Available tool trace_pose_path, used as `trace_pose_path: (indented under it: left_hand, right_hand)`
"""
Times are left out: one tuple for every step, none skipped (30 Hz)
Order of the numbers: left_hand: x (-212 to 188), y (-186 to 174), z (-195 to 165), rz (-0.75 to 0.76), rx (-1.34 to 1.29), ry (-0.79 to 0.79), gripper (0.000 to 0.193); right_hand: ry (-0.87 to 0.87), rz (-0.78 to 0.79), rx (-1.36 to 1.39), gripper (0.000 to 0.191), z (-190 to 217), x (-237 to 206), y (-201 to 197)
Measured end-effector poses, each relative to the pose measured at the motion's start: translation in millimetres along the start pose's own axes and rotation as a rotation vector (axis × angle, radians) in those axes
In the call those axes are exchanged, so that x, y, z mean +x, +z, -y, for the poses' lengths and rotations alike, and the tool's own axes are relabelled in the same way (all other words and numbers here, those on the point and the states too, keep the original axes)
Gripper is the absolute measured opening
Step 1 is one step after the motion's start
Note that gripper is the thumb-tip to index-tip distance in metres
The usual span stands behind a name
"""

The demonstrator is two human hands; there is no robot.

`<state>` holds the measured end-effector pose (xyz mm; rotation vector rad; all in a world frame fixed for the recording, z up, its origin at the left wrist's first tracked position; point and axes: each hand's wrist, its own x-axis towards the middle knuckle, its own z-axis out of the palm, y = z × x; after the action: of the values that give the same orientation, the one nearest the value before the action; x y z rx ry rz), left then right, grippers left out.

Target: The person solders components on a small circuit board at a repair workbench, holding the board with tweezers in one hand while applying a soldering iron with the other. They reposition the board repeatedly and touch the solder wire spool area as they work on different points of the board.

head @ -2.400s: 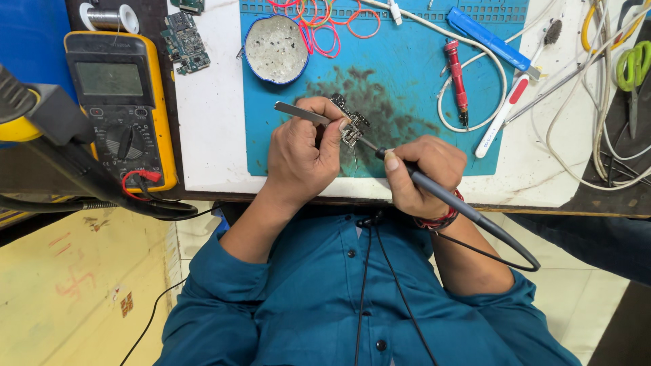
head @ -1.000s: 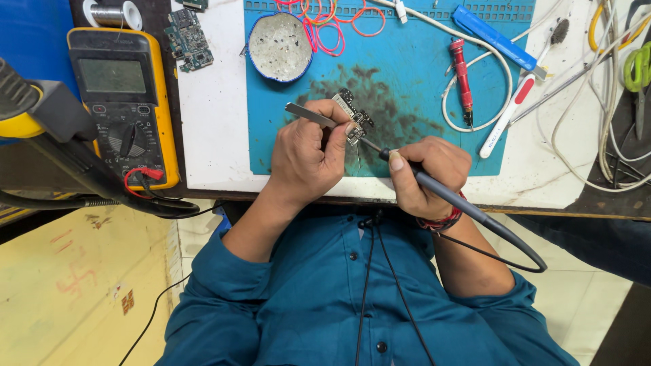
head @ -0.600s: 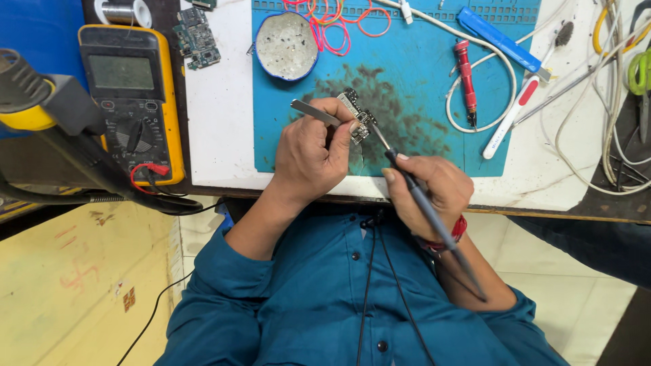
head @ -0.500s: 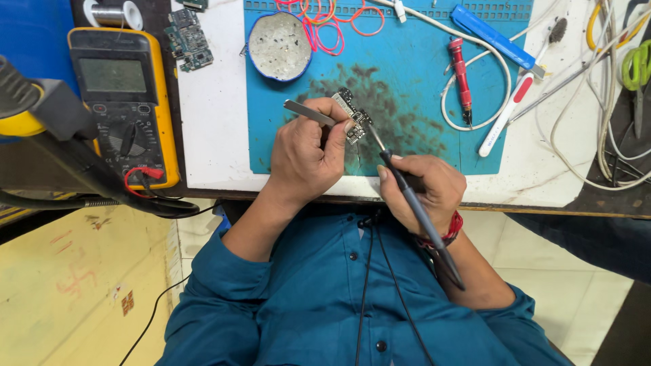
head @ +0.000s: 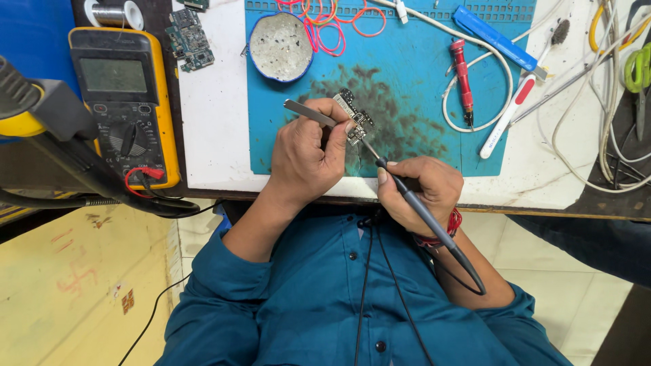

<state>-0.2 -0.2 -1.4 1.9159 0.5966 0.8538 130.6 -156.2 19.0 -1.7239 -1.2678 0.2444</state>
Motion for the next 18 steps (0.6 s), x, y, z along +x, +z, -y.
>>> trace_pose_path:
  left_hand:
    - [0.1,-0.3,0.2,-0.001,0.002,0.004,0.017]
    - [0.1,-0.5,0.2,-0.001,0.001,0.008,0.017]
    - [0.0,-0.6,0.3,0.0,0.0,0.011,0.017]
    - [-0.1,-0.2,0.0,0.006,-0.002,0.0,0.017]
    - [-0.2,-0.3,0.0,0.01,-0.003,-0.011,0.016]
    - [-0.2,-0.7,0.1,0.013,-0.002,-0.021,0.016]
    - [0.1,-1.1,0.4,0.011,-0.001,-0.015,0.016]
    - [0.5,-0.7,0.4,0.008,-0.001,-0.01,0.016]
    - [0.3,-0.5,0.1,0.006,-0.001,-0.006,0.017]
    - [0.0,-0.6,-0.3,0.008,-0.002,-0.011,0.017]
    - [0.1,-1.0,-0.3,0.011,-0.004,-0.015,0.017]
    - [0.5,-0.6,-0.4,0.013,-0.005,-0.017,0.017]
    - [0.7,-0.6,-0.4,0.016,-0.009,-0.029,0.016]
    - [0.6,-0.7,-0.7,0.018,-0.014,-0.043,0.016]
    - [0.2,-1.0,-1.0,0.021,-0.018,-0.057,0.016]
    - [0.1,-0.6,-1.4,0.018,-0.019,-0.05,0.016]
    - [0.5,-0.4,-1.3,0.013,-0.019,-0.042,0.016]
    - [0.7,-0.4,-1.3,0.009,-0.02,-0.034,0.016]
  right_hand:
    - [-0.005,0.0,0.005,0.016,0.1,0.8,0.2]
    - [-0.008,0.0,0.008,0.016,0.4,1.5,0.3]
    - [-0.01,0.0,0.009,0.015,1.1,1.7,0.4]
    - [-0.006,0.001,0.01,0.015,1.6,1.9,-0.1]
    - [-0.003,0.001,0.013,0.015,2.0,2.2,-0.1]
    - [-0.002,0.001,0.016,0.015,2.2,2.5,0.1]
    - [-0.004,0.003,0.017,0.015,2.4,2.9,0.4]
    - [-0.005,0.006,0.018,0.015,2.3,3.2,0.0]
    - [-0.005,0.009,0.018,0.015,2.6,3.0,-0.2]
    - [0.0,0.008,0.017,0.015,2.9,2.7,-0.3]
    - [0.003,0.005,0.016,0.015,2.9,2.7,0.4]
    - [0.006,0.001,0.014,0.015,2.6,2.7,0.4]
    - [-0.002,0.002,0.017,0.015,2.2,3.0,0.2]
    - [-0.008,0.005,0.02,0.015,1.8,3.2,0.0]
    - [-0.014,0.008,0.023,0.015,2.0,2.8,0.2]
    - [-0.009,0.006,0.023,0.015,1.9,2.6,-0.2]
    - [-0.006,0.003,0.022,0.015,1.8,2.7,-0.1]
    - [-0.002,0.0,0.021,0.015,1.7,2.5,0.1]
